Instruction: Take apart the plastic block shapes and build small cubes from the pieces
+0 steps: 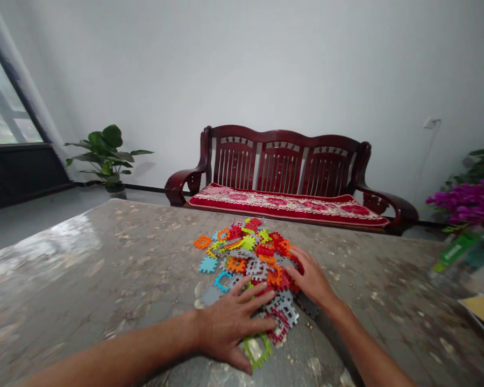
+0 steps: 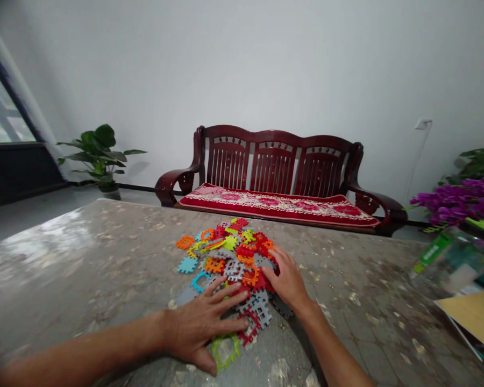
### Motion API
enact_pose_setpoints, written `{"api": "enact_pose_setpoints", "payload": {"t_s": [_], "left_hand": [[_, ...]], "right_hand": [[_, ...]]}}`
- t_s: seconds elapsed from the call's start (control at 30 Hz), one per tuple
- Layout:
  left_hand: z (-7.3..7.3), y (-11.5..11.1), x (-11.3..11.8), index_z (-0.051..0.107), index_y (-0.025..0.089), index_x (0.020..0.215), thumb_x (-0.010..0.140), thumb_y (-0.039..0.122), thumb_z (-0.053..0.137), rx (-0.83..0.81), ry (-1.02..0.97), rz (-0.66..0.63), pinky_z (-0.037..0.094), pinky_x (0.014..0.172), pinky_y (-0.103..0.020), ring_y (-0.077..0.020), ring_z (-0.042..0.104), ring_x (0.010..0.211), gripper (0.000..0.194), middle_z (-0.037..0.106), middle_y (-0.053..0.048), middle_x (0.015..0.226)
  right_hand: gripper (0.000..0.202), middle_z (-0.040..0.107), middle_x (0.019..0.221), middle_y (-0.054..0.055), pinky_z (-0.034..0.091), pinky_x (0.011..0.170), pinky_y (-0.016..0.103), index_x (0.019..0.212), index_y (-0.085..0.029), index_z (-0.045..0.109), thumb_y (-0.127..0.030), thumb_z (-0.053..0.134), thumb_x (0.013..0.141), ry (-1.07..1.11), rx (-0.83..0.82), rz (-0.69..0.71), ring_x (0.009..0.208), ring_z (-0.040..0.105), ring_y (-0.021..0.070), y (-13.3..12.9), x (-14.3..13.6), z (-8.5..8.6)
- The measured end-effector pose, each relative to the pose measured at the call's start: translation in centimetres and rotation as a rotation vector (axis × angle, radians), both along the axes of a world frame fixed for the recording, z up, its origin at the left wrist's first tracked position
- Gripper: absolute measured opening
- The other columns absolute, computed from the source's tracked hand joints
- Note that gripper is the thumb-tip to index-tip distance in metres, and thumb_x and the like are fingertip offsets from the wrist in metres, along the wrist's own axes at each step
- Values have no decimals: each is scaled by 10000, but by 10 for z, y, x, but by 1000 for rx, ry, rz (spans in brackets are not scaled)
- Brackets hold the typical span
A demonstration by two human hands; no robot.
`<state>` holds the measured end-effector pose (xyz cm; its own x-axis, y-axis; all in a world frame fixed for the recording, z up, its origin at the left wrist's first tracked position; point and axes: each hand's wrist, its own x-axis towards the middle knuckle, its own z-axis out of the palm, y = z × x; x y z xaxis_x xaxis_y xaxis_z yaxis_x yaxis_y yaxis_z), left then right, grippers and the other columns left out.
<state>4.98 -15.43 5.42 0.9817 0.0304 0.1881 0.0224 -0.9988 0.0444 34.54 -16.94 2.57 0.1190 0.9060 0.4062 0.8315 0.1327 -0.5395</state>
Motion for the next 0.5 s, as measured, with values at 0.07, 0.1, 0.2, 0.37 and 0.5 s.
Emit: {"api": "enact_pose_setpoints", "payload": {"t_s": [0.07,0.1,0.2,0.37,0.5], "left_hand": [[-2,-1,8,345,339,1503,821,719,499,47,-8,24,153,1171,-587,-374,244,1465,796,243,-118,1622],[-2,-1,14,350,337,1499,833,701,499,72,-13,40,149,1171,-587,-367,239,1467,774,252,-122,1618],[-5,-1,34,378,341,1477,846,647,534,141,-47,95,140,1172,-580,-348,242,1466,719,284,-118,1605],[-17,-2,79,404,278,1455,864,580,564,181,-134,236,153,1179,-558,-321,314,1433,682,392,-136,1539],[-24,-2,105,425,228,1431,827,579,621,140,-178,334,206,1167,-558,-333,353,1407,725,432,-152,1508]], "right_hand": [[509,545,1415,105,326,1140,490,1298,-214,596,-475,539,864,-2,-24,-17,1323,468,281,-4,3,-7],[514,541,1419,106,321,1144,493,1306,-214,590,-488,520,876,10,-43,-14,1331,461,280,-5,4,-10],[526,536,1426,102,316,1154,486,1321,-212,574,-512,467,903,76,-87,12,1350,446,266,-6,7,-19],[503,532,1426,88,333,1153,450,1318,-225,570,-504,413,929,147,-63,-22,1332,467,237,-6,10,-23],[508,538,1413,94,326,1151,468,1326,-226,562,-492,349,949,50,-43,-131,1329,466,247,-13,11,-23]]}}
